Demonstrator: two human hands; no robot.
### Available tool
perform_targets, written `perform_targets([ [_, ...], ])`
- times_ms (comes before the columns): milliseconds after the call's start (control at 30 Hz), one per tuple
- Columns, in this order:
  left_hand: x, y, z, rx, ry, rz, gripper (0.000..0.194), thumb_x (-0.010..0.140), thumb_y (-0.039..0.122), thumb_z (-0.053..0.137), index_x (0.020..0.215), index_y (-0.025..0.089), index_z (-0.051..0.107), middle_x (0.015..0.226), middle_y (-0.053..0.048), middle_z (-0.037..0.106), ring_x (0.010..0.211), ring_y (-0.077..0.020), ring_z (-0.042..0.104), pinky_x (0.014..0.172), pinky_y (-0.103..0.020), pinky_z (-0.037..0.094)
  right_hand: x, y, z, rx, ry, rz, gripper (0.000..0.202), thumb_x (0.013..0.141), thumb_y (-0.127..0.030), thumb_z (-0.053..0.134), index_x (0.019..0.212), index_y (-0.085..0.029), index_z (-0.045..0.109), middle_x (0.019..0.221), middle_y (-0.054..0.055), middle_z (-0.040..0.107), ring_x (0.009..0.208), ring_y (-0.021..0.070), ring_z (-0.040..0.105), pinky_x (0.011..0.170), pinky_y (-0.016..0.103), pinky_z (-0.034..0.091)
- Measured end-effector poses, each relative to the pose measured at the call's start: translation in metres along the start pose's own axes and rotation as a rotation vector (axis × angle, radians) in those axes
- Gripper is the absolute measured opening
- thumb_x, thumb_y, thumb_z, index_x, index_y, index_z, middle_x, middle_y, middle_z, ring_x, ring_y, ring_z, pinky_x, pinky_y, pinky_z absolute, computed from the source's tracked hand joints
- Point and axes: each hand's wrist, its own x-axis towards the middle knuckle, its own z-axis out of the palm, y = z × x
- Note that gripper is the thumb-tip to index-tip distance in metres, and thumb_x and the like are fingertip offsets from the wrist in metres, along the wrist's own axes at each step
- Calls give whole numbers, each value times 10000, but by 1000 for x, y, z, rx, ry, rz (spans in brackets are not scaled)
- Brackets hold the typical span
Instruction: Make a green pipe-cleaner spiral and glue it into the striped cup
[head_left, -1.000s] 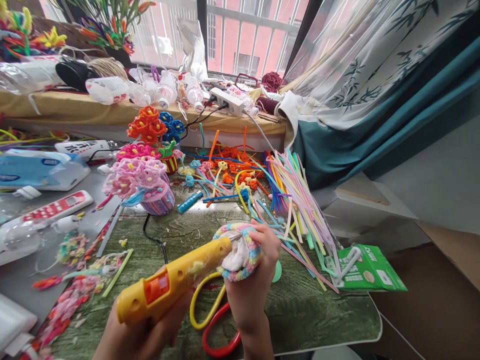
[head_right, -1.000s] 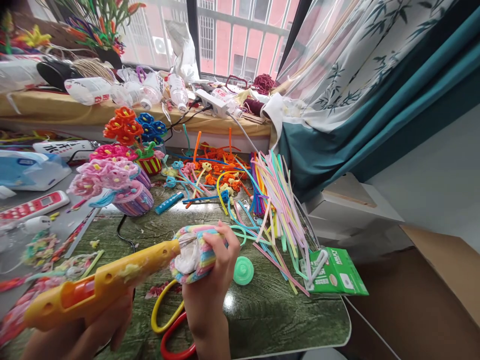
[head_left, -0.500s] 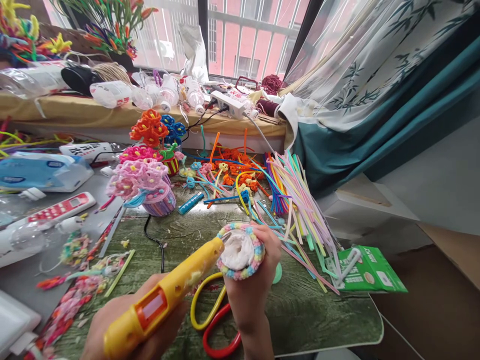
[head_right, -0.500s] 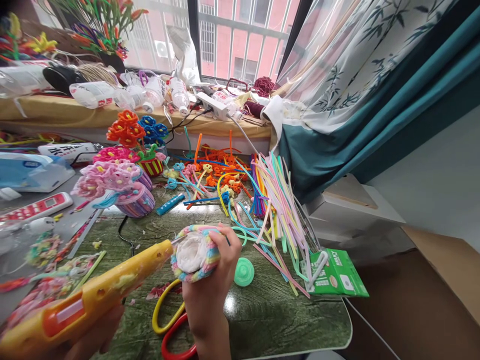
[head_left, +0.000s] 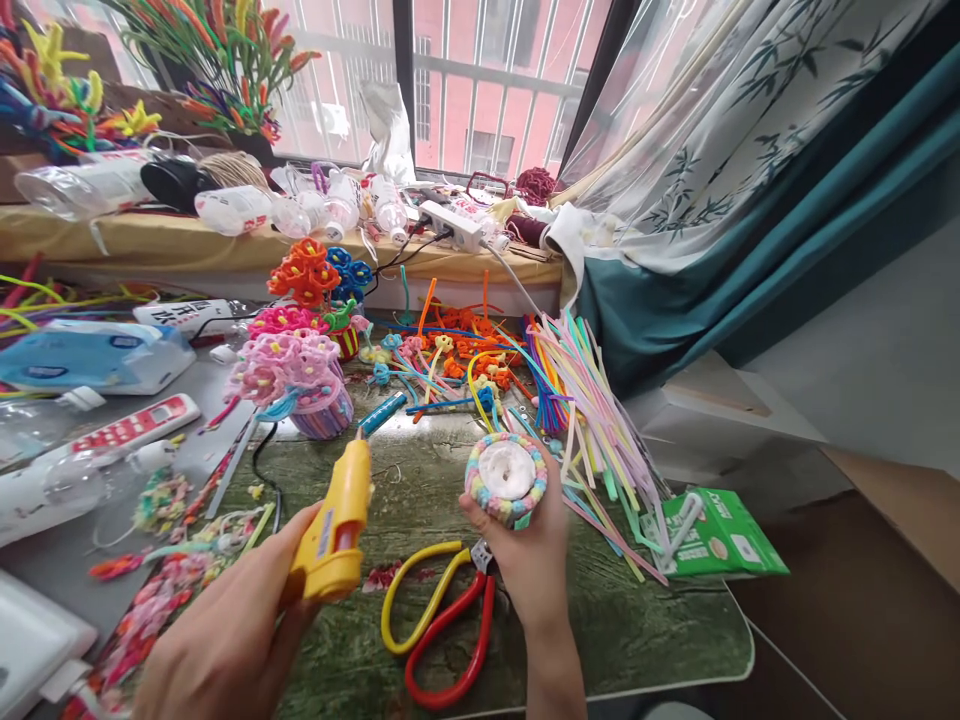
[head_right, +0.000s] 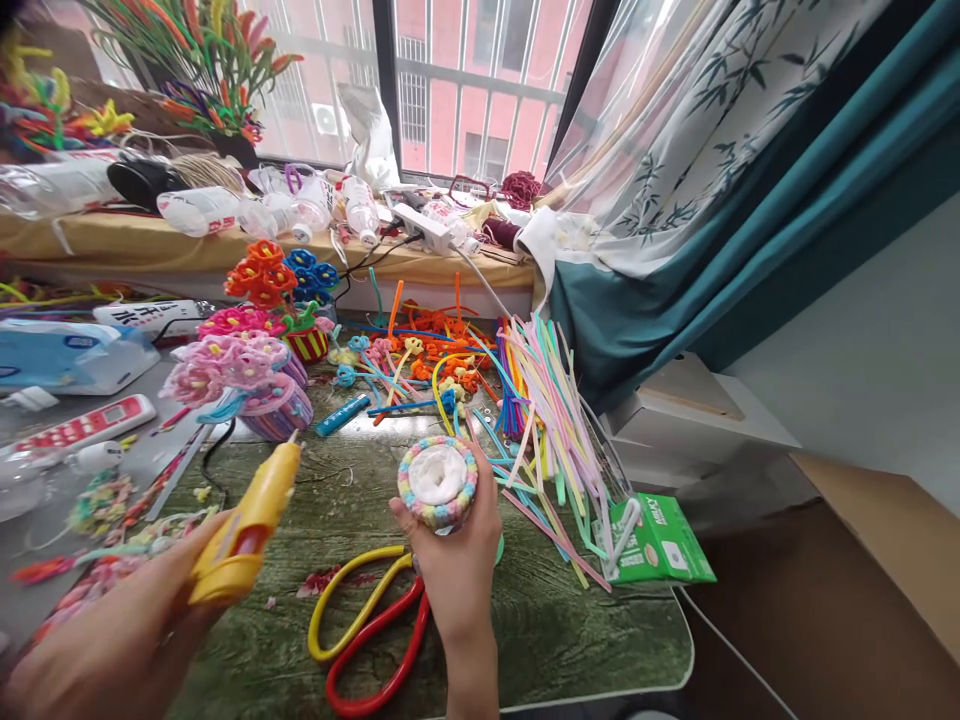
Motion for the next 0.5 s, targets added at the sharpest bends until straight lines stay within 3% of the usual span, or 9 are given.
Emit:
perform_targets([
  [100,6,-2,12,213,-123,147,421,990,252,421,1379,110,496,906,-96,719,770,-253,677,687,-324,495,3,1,1,40,-70,54,726,697,-379,827,1312,-200,485,1253,131,639,1153,288,634,995,419,503],
  [267,7,11,30,371,-222,98,426,940,69,388,1320,37,578,845,-107,673,771,-276,629,690,-365,454,1,-1,26,-35,-186,91,731,645,-247,860,1278,-207,495,1146,93,711,1070,279,681,929,389,537],
  [400,8,19,30,387,-237,46,431,972,98,349,1332,14,570,918,-146,684,825,-302,627,723,-395,453,-2,-2,44,-169,-217,79,805,534,-100,893,1243,-211,528,1172,78,697,1100,287,668,946,377,532],
  [500,14,24,21,396,-171,10,435,1002,203,347,1329,15,565,1049,-198,682,897,-354,622,741,-440,446,-7,-3,32,-234,-218,32,842,565,-102,881,1306,-223,499,1278,90,651,1201,281,619,1000,367,503],
])
